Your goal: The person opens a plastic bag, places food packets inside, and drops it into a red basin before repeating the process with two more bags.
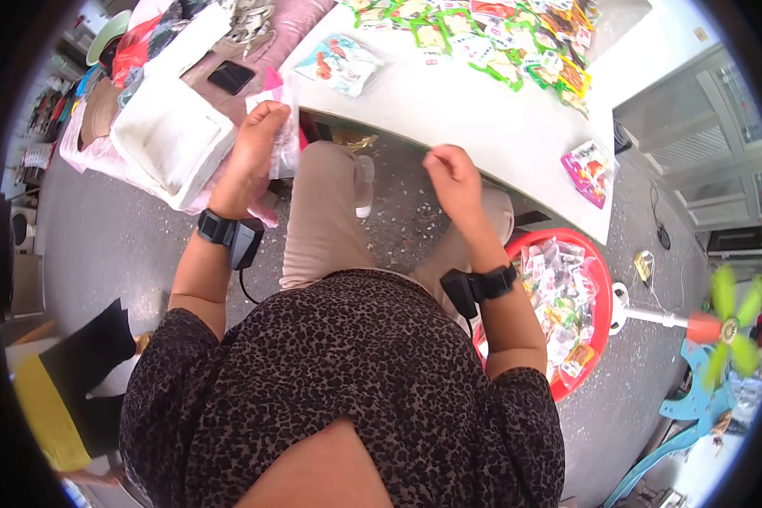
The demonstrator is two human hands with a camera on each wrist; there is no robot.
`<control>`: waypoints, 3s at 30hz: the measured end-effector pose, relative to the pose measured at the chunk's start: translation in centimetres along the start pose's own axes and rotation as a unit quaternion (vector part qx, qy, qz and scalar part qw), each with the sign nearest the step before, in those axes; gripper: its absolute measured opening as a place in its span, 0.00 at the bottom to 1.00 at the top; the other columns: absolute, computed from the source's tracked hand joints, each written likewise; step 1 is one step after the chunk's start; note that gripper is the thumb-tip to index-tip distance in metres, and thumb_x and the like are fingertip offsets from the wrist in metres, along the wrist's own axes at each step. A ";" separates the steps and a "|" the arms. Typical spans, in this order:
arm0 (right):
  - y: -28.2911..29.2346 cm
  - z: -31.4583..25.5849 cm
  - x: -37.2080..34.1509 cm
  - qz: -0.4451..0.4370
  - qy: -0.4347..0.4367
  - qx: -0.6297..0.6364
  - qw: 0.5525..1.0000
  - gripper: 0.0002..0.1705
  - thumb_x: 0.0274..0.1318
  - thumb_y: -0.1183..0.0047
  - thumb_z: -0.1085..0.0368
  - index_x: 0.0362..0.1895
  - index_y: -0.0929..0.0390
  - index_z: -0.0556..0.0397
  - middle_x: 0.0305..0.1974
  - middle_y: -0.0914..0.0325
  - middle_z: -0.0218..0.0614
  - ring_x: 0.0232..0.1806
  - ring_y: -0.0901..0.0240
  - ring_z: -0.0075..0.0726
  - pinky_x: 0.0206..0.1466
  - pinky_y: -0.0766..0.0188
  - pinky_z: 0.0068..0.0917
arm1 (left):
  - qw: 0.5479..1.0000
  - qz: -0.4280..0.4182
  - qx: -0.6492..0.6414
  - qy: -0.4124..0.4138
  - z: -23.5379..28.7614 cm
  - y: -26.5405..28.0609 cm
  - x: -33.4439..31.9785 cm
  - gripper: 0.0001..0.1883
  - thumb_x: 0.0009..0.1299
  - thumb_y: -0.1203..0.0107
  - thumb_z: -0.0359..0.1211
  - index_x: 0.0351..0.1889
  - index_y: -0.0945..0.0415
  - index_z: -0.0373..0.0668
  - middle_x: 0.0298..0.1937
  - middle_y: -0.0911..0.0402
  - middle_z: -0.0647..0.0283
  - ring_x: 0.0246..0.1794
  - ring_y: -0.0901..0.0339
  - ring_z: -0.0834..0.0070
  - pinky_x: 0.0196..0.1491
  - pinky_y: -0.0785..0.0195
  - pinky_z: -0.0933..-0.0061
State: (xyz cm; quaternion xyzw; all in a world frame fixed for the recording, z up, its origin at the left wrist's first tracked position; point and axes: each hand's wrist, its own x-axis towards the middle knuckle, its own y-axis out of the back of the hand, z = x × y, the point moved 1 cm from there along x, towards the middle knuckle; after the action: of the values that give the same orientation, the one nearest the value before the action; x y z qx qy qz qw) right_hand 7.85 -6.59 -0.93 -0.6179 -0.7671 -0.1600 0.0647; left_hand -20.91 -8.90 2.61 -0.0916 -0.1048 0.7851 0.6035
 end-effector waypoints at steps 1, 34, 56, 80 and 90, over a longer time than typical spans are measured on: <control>-1.2 -1.0 0.3 -0.023 -0.049 0.096 0.994 0.08 0.46 0.53 0.69 0.33 0.32 0.56 0.28 0.31 0.29 0.28 0.34 0.20 0.30 0.36 0.16 | 1.000 -0.011 -0.021 0.005 -0.6 -2.3 -0.5 0.03 0.59 0.52 0.29 0.23 0.31 0.42 0.19 0.33 0.74 0.17 0.41 0.90 0.22 0.47 0.88; -2.3 -1.4 -0.3 -0.066 -0.237 0.262 0.933 0.11 0.53 0.61 0.58 0.32 0.31 0.51 0.29 0.29 0.27 0.30 0.35 0.19 0.33 0.40 0.17 | 0.954 -0.220 -0.088 0.181 -4.5 -11.6 -3.3 0.03 0.61 0.55 0.27 0.30 0.31 0.38 0.25 0.30 0.66 0.25 0.34 0.82 0.29 0.39 0.82; -2.0 -1.0 -0.5 -0.073 -0.260 0.244 0.931 0.09 0.50 0.59 0.62 0.30 0.32 0.54 0.27 0.31 0.30 0.28 0.35 0.21 0.32 0.37 0.18 | 0.954 -0.205 -0.074 0.204 -5.4 -12.0 -3.7 0.01 0.56 0.53 0.26 0.24 0.33 0.41 0.21 0.32 0.68 0.21 0.37 0.84 0.26 0.43 0.84; -1.5 -3.2 0.5 0.018 -0.115 0.035 0.993 0.10 0.51 0.62 0.64 0.30 0.34 0.59 0.26 0.30 0.34 0.26 0.33 0.24 0.28 0.36 0.19 | 0.925 -0.049 0.341 -0.160 -5.2 -12.7 -4.3 0.10 0.56 0.55 0.34 0.31 0.32 0.39 0.29 0.28 0.55 0.31 0.30 0.60 0.33 0.37 0.66; -1.2 -1.1 4.0 0.066 -0.147 0.087 0.983 0.09 0.50 0.64 0.65 0.28 0.34 0.58 0.25 0.30 0.33 0.26 0.34 0.24 0.29 0.37 0.18 | 0.664 -0.042 0.517 -0.539 0.1 -13.1 -1.7 0.07 0.48 0.51 0.26 0.26 0.31 0.40 0.19 0.33 0.61 0.20 0.33 0.65 0.23 0.40 0.67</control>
State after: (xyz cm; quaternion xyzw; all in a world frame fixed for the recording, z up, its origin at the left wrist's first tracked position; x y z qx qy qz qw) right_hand 5.68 -3.42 1.10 -0.6759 -0.7369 0.0042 0.0152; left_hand -8.32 -7.31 6.30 0.6787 0.0074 0.5991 0.4248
